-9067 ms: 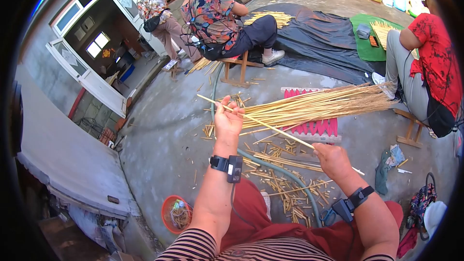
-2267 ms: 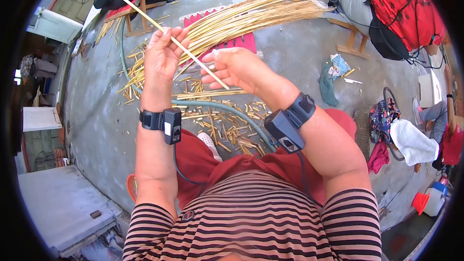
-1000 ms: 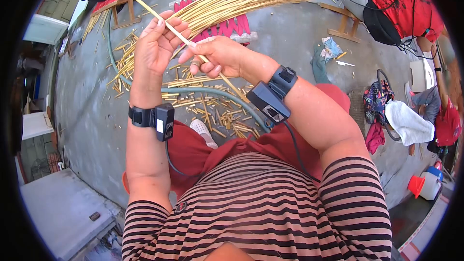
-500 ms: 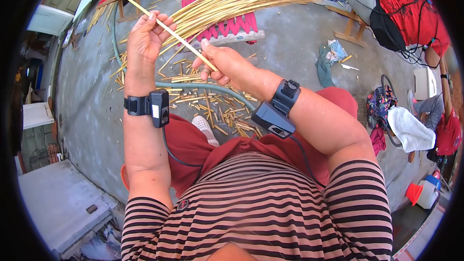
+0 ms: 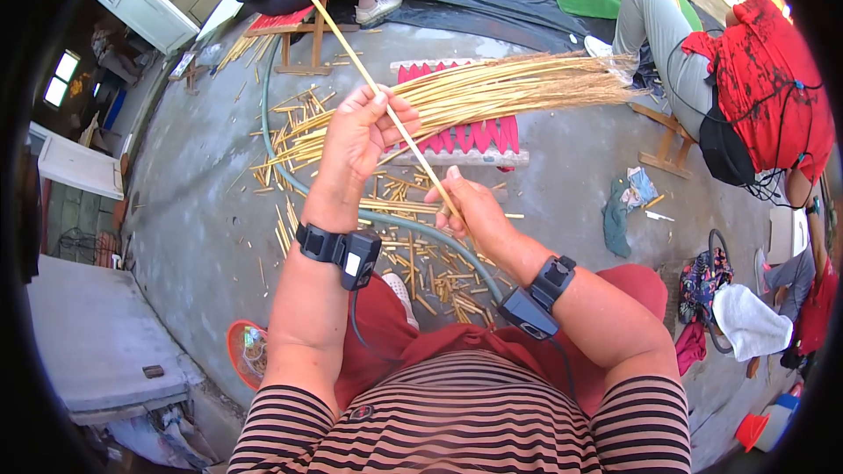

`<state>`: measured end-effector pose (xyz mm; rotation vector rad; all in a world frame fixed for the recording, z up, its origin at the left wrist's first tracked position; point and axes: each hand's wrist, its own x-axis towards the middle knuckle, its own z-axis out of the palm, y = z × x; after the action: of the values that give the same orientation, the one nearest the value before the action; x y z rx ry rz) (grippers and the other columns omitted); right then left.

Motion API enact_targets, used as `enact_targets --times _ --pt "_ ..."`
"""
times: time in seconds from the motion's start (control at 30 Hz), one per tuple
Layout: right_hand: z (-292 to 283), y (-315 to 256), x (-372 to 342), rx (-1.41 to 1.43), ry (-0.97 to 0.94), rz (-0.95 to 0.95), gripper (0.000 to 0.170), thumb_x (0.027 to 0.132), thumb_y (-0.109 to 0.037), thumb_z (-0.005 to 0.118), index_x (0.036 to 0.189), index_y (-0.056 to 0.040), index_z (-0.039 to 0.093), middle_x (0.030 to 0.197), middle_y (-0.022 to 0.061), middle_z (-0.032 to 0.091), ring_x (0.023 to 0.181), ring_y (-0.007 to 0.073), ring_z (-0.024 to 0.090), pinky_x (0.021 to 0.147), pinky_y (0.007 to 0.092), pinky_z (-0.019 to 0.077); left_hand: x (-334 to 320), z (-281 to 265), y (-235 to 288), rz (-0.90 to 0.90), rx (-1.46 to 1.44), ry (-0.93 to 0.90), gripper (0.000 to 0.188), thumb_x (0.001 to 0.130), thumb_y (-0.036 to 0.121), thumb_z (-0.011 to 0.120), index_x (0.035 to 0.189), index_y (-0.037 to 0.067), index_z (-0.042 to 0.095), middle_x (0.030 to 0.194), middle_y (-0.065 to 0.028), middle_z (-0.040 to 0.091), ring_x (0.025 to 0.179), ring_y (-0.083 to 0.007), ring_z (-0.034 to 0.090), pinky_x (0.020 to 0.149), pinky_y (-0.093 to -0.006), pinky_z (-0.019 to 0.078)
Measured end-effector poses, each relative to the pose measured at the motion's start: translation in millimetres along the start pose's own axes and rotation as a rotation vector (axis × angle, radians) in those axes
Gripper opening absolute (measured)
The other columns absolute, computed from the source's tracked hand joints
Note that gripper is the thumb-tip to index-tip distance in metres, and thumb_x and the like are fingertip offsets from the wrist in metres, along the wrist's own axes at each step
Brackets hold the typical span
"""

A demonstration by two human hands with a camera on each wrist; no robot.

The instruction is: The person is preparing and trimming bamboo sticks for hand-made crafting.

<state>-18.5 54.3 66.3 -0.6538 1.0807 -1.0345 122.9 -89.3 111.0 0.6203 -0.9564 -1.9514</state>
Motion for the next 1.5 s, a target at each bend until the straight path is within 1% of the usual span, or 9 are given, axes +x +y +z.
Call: enact_targets --times 0.1,0.27,0.47,0.8,0.87,1.0,1.13,1.3,1.5 --pt "-3.6 -13.8 0.0 0.05 0.025 -0.066 0.047 0.099 -0.042 0.026 0.101 -0.0041 0.055 0.073 0.005 0.057 0.057 0.0065 0.047 0.048 0.0203 0.0366 -2.3 11.7 -17.8 -0.09 0.057 -0.052 0.011 0.091 0.01 0.051 0.096 0.001 0.055 0.088 -0.0145 0.064 0.08 -0.026 0.066 0.074 -0.04 0.0572" --pt "-9.8 -15.7 -1.2 0.019 0.094 -0.14 0.034 0.097 -0.036 0.039 0.096 -0.007 0.056 0.066 0.0012 0.054 0.048 0.0039 0.036 0.044 0.018 0.0296 -12.9 34.3 -34.9 -0.074 0.311 -0.049 0.017 0.092 0.012 0.05 0.104 0.001 0.056 0.099 -0.0143 0.063 0.09 -0.0219 0.063 0.08 -0.0357 0.0537" --pt "5.8 16.3 -4.7 -0.302 0.041 -0.153 0.035 0.097 -0.037 0.038 0.089 -0.0085 0.056 0.06 -0.0009 0.049 0.046 0.0032 0.034 0.043 0.0186 0.0263 -3.1 21.1 3.6 0.095 0.129 0.228 0.027 0.097 0.025 0.04 0.099 0.002 0.052 0.08 -0.0127 0.062 0.067 -0.0205 0.064 0.056 -0.0339 0.0572" --pt "-3.9 6.7 -9.0 -0.669 0.217 -0.409 0.02 0.094 -0.022 0.048 0.093 -0.0035 0.057 0.061 0.0016 0.053 0.061 0.009 0.053 0.054 0.0267 0.0418 -11.4 15.9 -2.6 0.064 0.038 0.089 0.027 0.097 0.026 0.041 0.097 0.002 0.053 0.078 -0.0128 0.063 0.069 -0.0219 0.065 0.063 -0.0369 0.0575" --pt "-1.5 3.8 -9.1 -0.519 0.238 -0.382 0.017 0.094 -0.02 0.049 0.098 -0.0046 0.056 0.064 0.0009 0.055 0.061 0.0076 0.052 0.054 0.0249 0.0413 -14.6 23.1 -11.9 0.021 0.148 0.046 0.024 0.096 0.025 0.044 0.096 0.003 0.054 0.081 -0.0127 0.064 0.072 -0.0217 0.066 0.064 -0.0369 0.0574" --pt "-7.1 6.2 -2.3 -0.19 0.184 -0.373 0.016 0.093 -0.015 0.05 0.105 -0.0068 0.055 0.071 -0.0004 0.058 0.06 0.0053 0.05 0.054 0.0206 0.0411 -19.3 33.6 -19.8 -0.042 0.537 -0.077 0.017 0.093 0.016 0.049 0.1 0.003 0.058 0.087 -0.0123 0.065 0.078 -0.0182 0.065 0.065 -0.0269 0.0538" --pt "-7.1 15.3 0.1 -0.218 0.105 -0.318 0.016 0.093 -0.013 0.048 0.105 -0.0073 0.056 0.074 -0.0005 0.058 0.059 0.0042 0.049 0.055 0.0186 0.0423 -21.3 37.1 0.5 0.149 0.505 -0.033 0.025 0.089 0.006 0.053 0.113 0.001 0.05 0.086 -0.0121 0.065 0.079 -0.0164 0.065 0.066 -0.0247 0.0525" --pt "-0.5 26.8 -0.6 -0.435 0.039 -0.337 0.019 0.092 -0.013 0.049 0.107 -0.0034 0.055 0.081 0.0054 0.063 0.065 0.0094 0.058 0.059 0.0227 0.0469 -19.1 23.3 3.1 0.1 0.519 -0.05 0.014 0.086 0.002 0.055 0.098 0.003 0.048 0.082 -0.0107 0.064 0.067 -0.0156 0.065 0.051 -0.0237 0.0528" --pt "11.1 5.8 -6.9 -0.436 0.102 -0.325 0.023 0.089 -0.006 0.051 0.111 -0.0037 0.052 0.084 0.0093 0.065 0.071 0.0143 0.063 0.061 0.0266 0.0504 -29.5 33.3 -19.0 0.143 0.675 -0.109 0.013 0.086 0.002 0.055 0.097 0.003 0.051 0.077 -0.0076 0.064 0.067 -0.0124 0.063 0.053 -0.0216 0.051"
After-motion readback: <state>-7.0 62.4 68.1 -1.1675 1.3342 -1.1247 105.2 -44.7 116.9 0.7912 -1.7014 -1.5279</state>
